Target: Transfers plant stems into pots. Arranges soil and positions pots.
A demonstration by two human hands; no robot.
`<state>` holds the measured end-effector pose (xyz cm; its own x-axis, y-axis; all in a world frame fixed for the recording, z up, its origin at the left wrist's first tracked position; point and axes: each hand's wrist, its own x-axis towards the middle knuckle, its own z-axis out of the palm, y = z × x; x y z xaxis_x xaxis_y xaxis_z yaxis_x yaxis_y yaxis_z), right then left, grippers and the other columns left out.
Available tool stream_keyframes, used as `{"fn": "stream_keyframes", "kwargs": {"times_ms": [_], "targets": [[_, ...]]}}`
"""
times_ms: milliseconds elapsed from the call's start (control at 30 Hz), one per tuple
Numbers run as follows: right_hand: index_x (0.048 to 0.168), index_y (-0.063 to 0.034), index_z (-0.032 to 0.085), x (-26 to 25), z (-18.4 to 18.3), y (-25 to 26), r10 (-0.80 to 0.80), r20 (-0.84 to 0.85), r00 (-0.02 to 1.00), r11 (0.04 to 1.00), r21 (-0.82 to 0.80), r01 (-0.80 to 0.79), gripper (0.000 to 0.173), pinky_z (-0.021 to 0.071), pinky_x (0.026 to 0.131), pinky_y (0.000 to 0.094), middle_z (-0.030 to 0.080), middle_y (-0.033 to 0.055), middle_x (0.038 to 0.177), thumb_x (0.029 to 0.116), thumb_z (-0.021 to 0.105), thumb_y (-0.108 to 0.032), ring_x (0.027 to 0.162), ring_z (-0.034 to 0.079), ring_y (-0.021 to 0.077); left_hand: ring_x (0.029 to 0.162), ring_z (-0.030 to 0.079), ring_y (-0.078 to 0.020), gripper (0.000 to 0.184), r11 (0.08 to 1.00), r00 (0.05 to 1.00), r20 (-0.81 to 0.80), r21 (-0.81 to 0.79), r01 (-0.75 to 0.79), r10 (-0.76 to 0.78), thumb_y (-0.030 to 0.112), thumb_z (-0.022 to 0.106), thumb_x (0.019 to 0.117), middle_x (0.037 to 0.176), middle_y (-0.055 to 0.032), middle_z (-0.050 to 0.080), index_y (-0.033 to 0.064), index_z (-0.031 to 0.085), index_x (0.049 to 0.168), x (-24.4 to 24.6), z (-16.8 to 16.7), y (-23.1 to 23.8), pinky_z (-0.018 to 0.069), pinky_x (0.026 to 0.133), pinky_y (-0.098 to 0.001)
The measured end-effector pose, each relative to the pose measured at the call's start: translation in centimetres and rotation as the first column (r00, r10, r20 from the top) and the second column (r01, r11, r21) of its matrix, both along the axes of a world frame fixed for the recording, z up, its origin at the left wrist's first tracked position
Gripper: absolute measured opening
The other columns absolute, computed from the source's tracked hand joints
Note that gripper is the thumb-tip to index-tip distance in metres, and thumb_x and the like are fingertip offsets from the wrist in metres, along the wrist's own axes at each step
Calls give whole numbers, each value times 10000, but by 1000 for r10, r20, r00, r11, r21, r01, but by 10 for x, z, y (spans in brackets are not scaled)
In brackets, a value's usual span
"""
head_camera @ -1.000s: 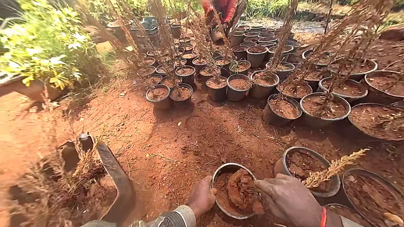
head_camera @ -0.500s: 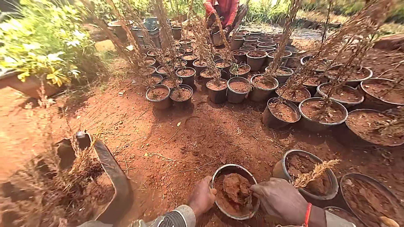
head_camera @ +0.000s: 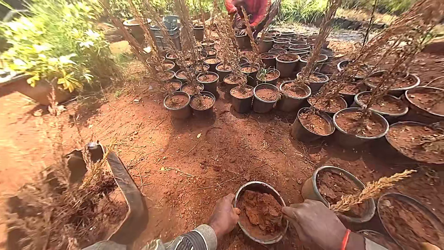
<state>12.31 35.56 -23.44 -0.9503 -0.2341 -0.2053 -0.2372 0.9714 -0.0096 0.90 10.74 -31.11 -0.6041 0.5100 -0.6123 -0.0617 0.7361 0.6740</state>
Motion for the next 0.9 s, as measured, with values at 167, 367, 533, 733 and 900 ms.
{"fn": "stream_keyframes", "kwargs": {"times_ms": [167, 367, 533, 733, 900], "targets": [[846, -185, 771, -3, 11, 5, 58, -368, 928, 989, -108, -105, 316, 522, 489, 441, 717, 8, 694, 898, 488, -315, 587, 692, 216, 1129, 691, -333, 484, 1000, 1000, 14, 3, -5, 4, 141, 607, 987, 1254, -204, 677, 49, 526, 1455, 2, -2, -4, 555, 994, -521], [876, -157, 772, 1, 4, 4, 29, -320, 947, 989, -126, -73, 260, 556, 533, 487, 749, 48, 760, 917, 556, -293, 639, 723, 261, 1103, 700, -331, 462, 1000, 1000, 10, 16, -7, 7, 140, 612, 988, 1231, -205, 684, 47, 539, 1434, -1, -1, -1, 562, 979, -524], [902, -143, 758, 3, 1, 16, -30, -190, 981, 998, -63, 18, 306, 562, 573, 509, 734, 81, 748, 944, 504, -309, 677, 730, 299, 1080, 711, -332, 481, 1000, 999, 36, 26, -10, 9, 135, 610, 987, 1227, -208, 684, 50, 521, 1451, -2, -2, -2, 581, 952, -524], [784, -87, 684, -20, 18, 24, -214, 7, 977, 974, -68, 214, 366, 514, 569, 560, 662, 137, 680, 976, 521, -352, 680, 701, 367, 1040, 722, -326, 456, 997, 998, 56, 67, -40, 36, 123, 608, 984, 1211, -200, 689, 53, 541, 1430, 1, -7, -3, 595, 920, -527], [1224, -99, 657, -30, 18, 31, -372, 491, 788, 925, 122, 361, 369, 512, 888, 627, 709, 224, 1085, 1081, 457, -374, 1062, 681, 433, 1024, 723, -320, 435, 998, 998, 47, 50, -33, 30, 125, 602, 978, 1192, -198, 692, 51, 555, 1404, -1, -6, -1, 595, 907, -522]]}}
